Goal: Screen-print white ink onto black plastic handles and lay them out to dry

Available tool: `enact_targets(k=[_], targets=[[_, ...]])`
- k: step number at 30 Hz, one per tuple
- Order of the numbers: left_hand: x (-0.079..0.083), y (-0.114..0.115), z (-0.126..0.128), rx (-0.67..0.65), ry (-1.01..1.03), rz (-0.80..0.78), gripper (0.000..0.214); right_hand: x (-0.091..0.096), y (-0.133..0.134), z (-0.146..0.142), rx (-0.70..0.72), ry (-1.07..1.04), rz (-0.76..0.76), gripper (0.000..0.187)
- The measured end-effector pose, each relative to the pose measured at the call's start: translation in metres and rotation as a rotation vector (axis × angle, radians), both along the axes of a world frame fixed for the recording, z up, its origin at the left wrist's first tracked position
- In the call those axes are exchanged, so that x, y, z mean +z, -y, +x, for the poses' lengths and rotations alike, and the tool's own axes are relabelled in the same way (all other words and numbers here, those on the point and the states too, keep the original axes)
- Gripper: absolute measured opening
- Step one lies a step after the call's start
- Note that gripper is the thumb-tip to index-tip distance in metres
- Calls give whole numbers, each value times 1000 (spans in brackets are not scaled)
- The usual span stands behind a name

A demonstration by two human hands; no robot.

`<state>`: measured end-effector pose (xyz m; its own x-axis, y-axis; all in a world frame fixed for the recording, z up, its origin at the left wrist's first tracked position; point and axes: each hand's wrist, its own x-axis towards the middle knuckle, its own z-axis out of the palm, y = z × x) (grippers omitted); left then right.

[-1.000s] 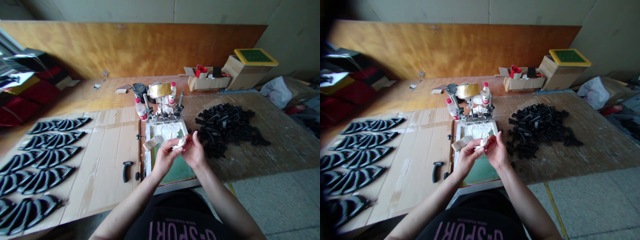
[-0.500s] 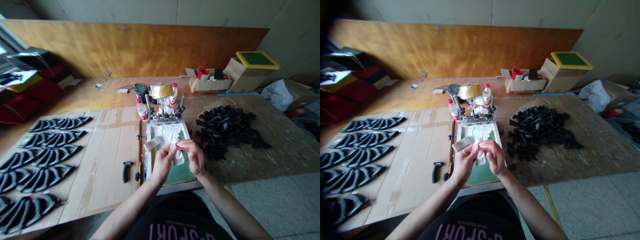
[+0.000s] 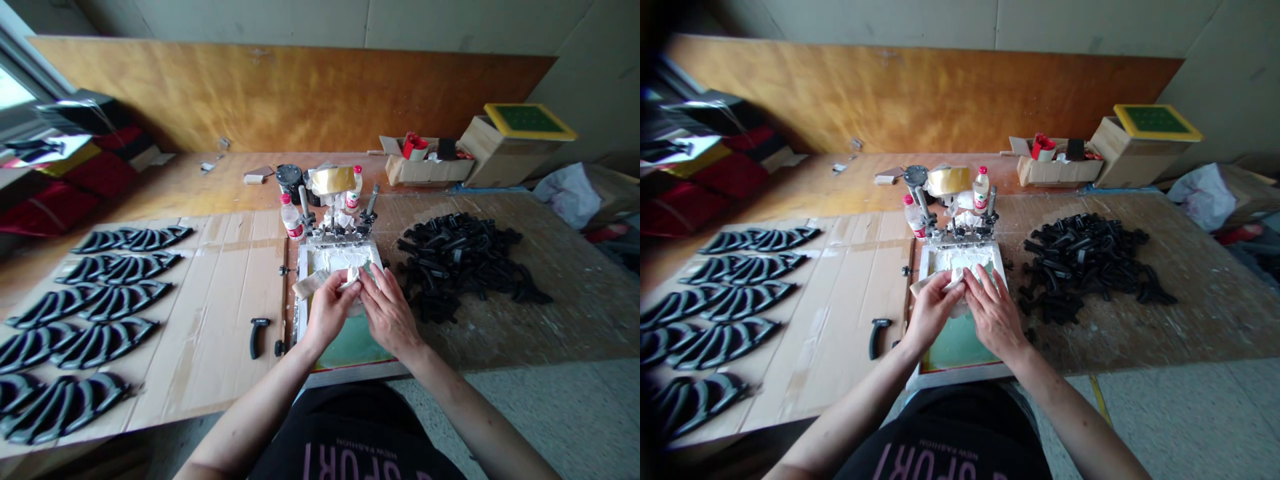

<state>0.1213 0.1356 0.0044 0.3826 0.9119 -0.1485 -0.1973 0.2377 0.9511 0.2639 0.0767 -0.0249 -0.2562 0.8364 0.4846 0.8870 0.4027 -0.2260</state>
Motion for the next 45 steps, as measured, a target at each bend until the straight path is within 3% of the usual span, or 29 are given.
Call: enact_targets(k=[5,9,13,17,19,21,24,29,31,33,39,45], targets=[[-10,-7,-7,-89,80,-118,29,0,4,8,72,-49,-16,50],[-18,-18,-15,-176,146,-188,31,9,9,12,154,-214,-46,55],[-22,-20,-15,-103,111,-201,34,18,16,3,229,-621,-180,56],[-25,-3,-8,-231,199,-213,43,13,15,-9,207,-1241,-399,52],[-27,5,-4,-241,201,-187,40,7,13,-11,153,-1397,-449,55],[-29,10,-1,-223,113,-119,37,1,14,-10,127,-1410,-504,56],[-30,11,2,-190,-18,-45,38,-2,20,-5,140,-1260,-534,58],[-26,10,5,-161,-63,-72,36,-2,25,8,138,-786,-381,64],[-26,11,6,-157,4,-153,37,-4,25,13,66,-734,-312,63],[-29,12,6,-151,81,-227,41,-5,25,13,29,-824,-308,62],[-38,17,9,-161,218,-301,40,-5,26,-7,173,-1301,-503,58],[-36,15,8,-126,134,-262,40,-1,27,-6,206,-1407,-571,56]])
